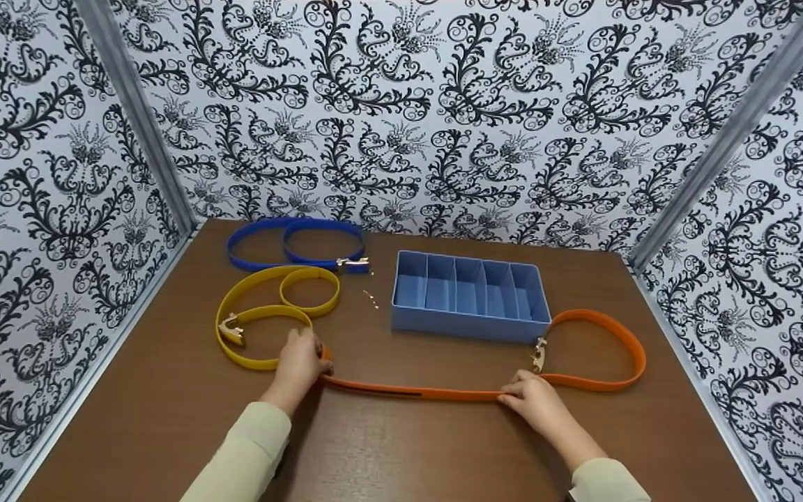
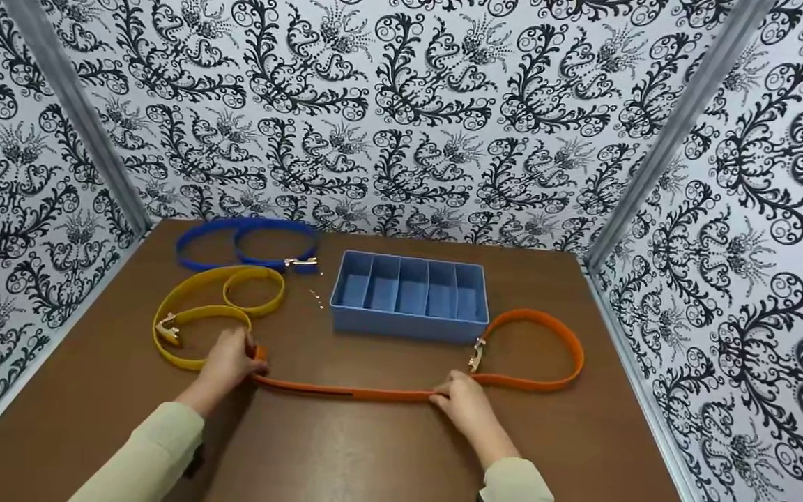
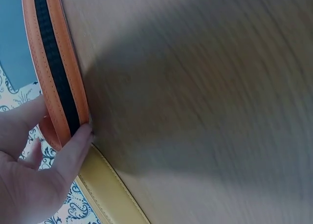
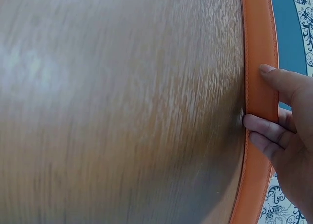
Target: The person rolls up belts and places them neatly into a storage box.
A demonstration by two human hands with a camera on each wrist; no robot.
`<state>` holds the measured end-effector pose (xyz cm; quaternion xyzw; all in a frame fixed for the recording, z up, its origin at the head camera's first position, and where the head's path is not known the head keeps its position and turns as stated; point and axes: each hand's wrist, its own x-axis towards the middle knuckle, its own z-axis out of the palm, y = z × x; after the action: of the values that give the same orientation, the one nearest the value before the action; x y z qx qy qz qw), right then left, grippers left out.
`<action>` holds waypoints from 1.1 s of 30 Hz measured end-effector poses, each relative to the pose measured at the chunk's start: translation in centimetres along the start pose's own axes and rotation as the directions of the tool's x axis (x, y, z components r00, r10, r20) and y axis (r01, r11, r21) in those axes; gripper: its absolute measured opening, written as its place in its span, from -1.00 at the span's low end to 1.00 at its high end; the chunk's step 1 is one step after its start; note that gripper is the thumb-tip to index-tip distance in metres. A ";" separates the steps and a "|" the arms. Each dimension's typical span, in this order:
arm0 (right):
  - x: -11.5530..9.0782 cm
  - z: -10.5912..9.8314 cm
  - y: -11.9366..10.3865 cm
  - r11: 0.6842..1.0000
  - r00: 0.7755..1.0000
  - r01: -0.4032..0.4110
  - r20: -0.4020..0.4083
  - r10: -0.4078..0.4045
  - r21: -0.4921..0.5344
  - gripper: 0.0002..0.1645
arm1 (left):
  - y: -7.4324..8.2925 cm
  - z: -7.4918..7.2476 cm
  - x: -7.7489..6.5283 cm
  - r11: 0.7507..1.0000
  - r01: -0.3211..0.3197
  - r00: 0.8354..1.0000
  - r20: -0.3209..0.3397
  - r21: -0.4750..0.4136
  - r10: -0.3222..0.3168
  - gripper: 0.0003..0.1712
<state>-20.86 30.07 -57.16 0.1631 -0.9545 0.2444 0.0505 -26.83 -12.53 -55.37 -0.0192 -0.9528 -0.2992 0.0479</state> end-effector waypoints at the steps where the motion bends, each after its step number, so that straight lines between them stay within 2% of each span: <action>1: 0.0 0.0 -0.1 1.000 1.000 -0.007 0.002 0.007 0.001 -0.88 | 0.1 -0.1 -0.1 1.000 -0.010 1.000 -0.002 0.016 0.010 -0.58; 3: 0.0 -0.1 -0.2 1.000 1.000 -0.021 0.005 0.021 0.000 -0.89 | 0.2 -0.4 -0.4 0.998 -0.046 0.999 0.001 0.036 0.046 -0.64; 7: 0.0 0.0 -0.1 1.000 1.000 -0.010 -0.009 0.010 -0.005 -0.91 | 0.1 -0.3 -0.5 0.991 -0.130 0.990 0.054 0.025 0.128 -0.78; 11: -0.1 0.0 -0.2 1.000 1.000 -0.009 -0.016 0.009 0.000 -0.90 | -0.4 0.1 -0.4 0.961 -0.264 0.965 0.017 0.086 0.263 -0.79; 14: 0.0 0.1 -0.2 1.000 1.000 -0.021 -0.016 0.021 0.010 -0.89 | -0.6 0.1 -0.5 0.933 -0.330 0.942 -0.017 0.147 0.335 -0.79; 17: -0.1 0.1 -0.2 0.999 0.999 -0.029 -0.019 0.029 0.014 -0.89 | -0.5 -0.1 -0.7 0.931 -0.338 0.941 0.029 0.136 0.337 -0.80; 21: -0.1 0.1 -0.3 1.000 0.999 -0.021 -0.024 0.021 0.018 -0.87 | -0.4 -0.4 -0.8 0.959 -0.271 0.954 0.155 0.083 0.256 -0.79; 23: -0.1 0.0 -0.3 1.000 1.000 -0.022 -0.021 0.022 0.015 -0.87 | -0.4 -0.5 -0.8 0.964 -0.256 0.950 0.206 0.075 0.236 -0.79; 25: -0.1 0.0 -0.3 1.000 0.999 -0.027 -0.018 0.027 0.012 -0.87 | -0.4 -0.7 -0.7 0.964 -0.262 0.939 0.243 0.051 0.243 -0.80; 27: 0.0 0.0 -0.3 1.000 1.000 -0.021 -0.017 0.021 0.012 -0.88 | -0.6 -0.8 -0.7 0.949 -0.313 0.920 0.259 0.033 0.294 -0.80; 28: 0.0 0.0 -0.2 1.000 1.000 -0.015 -0.019 0.015 0.014 -0.89 | -0.7 -0.8 -0.7 0.933 -0.359 0.903 0.265 0.030 0.339 -0.79; 30: 0.0 0.0 -0.1 1.000 1.000 0.006 -0.026 -0.006 0.022 -0.91 | -0.9 -1.0 -0.8 0.889 -0.456 0.859 0.272 0.024 0.433 -0.78; 32: -0.1 0.0 -0.1 0.999 0.999 0.026 -0.036 -0.025 0.029 -0.92 | -1.2 -1.1 -1.0 0.832 -0.553 0.809 0.268 0.041 0.524 -0.78; 33: 0.0 0.0 -0.1 0.999 0.999 0.034 -0.043 -0.033 0.030 -0.92 | -1.3 -1.1 -1.1 0.811 -0.582 0.791 0.266 0.051 0.551 -0.79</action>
<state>-20.79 30.03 -57.16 0.1746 -0.9465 0.2616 0.0721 -25.69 -14.25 -55.37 -0.3368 -0.9190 -0.2038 0.0218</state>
